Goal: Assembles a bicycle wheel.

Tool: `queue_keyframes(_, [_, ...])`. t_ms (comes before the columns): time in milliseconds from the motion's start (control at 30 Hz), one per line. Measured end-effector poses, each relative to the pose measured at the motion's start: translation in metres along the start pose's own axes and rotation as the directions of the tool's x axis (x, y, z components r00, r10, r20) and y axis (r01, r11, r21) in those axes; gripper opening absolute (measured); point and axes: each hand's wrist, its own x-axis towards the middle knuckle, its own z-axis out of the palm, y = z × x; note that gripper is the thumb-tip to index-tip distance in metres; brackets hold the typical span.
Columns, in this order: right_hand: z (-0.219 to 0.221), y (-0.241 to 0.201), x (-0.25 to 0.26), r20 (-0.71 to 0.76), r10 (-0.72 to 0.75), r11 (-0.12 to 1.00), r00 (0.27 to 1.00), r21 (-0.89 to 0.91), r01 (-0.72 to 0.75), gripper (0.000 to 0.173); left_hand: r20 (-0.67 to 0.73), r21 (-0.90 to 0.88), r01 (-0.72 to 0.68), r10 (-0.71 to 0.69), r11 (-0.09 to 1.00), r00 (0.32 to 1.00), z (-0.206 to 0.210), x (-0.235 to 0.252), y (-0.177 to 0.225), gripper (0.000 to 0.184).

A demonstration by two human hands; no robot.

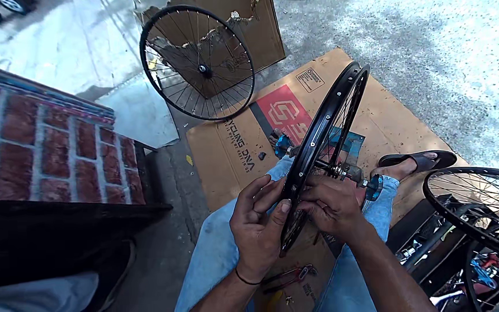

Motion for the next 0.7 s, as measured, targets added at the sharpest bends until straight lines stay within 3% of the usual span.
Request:
queue_keyframes(100, [0.043, -0.004, -0.019, -0.318, -0.009, 0.993, 0.948, -0.117, -0.03, 0.02, 0.115, -0.004, -0.019, 0.019, 1.0, 0.993, -0.005, 0.008, -0.001, 0.043])
queue_keyframes(167, [0.066, -0.003, -0.022, -0.455, -0.019, 0.985, 0.89, -0.163, -0.063, 0.019, 0.151, 0.008, -0.047, 0.046, 0.999, 0.987, -0.007, 0.013, -0.002, 0.042])
queue_keyframes(267, [0.071, -0.006, -0.023, -0.465, 0.0, 0.979, 0.885, -0.179, -0.094, 0.022, 0.15, 0.084, -0.101, 0.087, 0.991, 0.985, -0.009, 0.013, -0.001, 0.038])
queue_keyframes(400, [0.038, -0.013, -0.028, -0.333, 0.005, 0.966, 0.943, -0.24, -0.09, 0.023, 0.209, 0.113, -0.199, 0.172, 0.973, 0.963, 0.002, 0.011, -0.006, 0.036])
queue_keyframes(467, [0.032, -0.015, -0.032, -0.356, 0.012, 0.957, 0.934, -0.267, -0.114, 0.024, 0.225, 0.135, -0.253, 0.22, 0.958, 0.949, 0.005, 0.01, -0.007, 0.035])
queue_keyframes(533, [0.033, -0.011, -0.037, -0.458, 0.044, 0.953, 0.888, -0.247, -0.174, 0.022, 0.203, 0.169, -0.261, 0.226, 0.95, 0.953, 0.005, 0.01, -0.008, 0.034])
queue_keyframes(600, [0.04, -0.006, -0.042, -0.617, 0.047, 0.947, 0.785, -0.222, -0.231, 0.02, 0.204, 0.173, -0.219, 0.182, 0.96, 0.962, 0.001, 0.012, -0.008, 0.033])
queue_keyframes(667, [0.046, -0.005, -0.037, -0.711, 0.071, 0.932, 0.7, -0.203, -0.301, 0.041, 0.221, 0.18, -0.158, 0.117, 0.971, 0.968, -0.002, 0.017, -0.005, 0.037])
queue_keyframes(700, [0.049, -0.005, -0.032, -0.708, 0.09, 0.909, 0.7, -0.229, -0.348, 0.049, 0.211, 0.201, -0.124, 0.081, 0.972, 0.974, -0.001, 0.019, -0.002, 0.038])
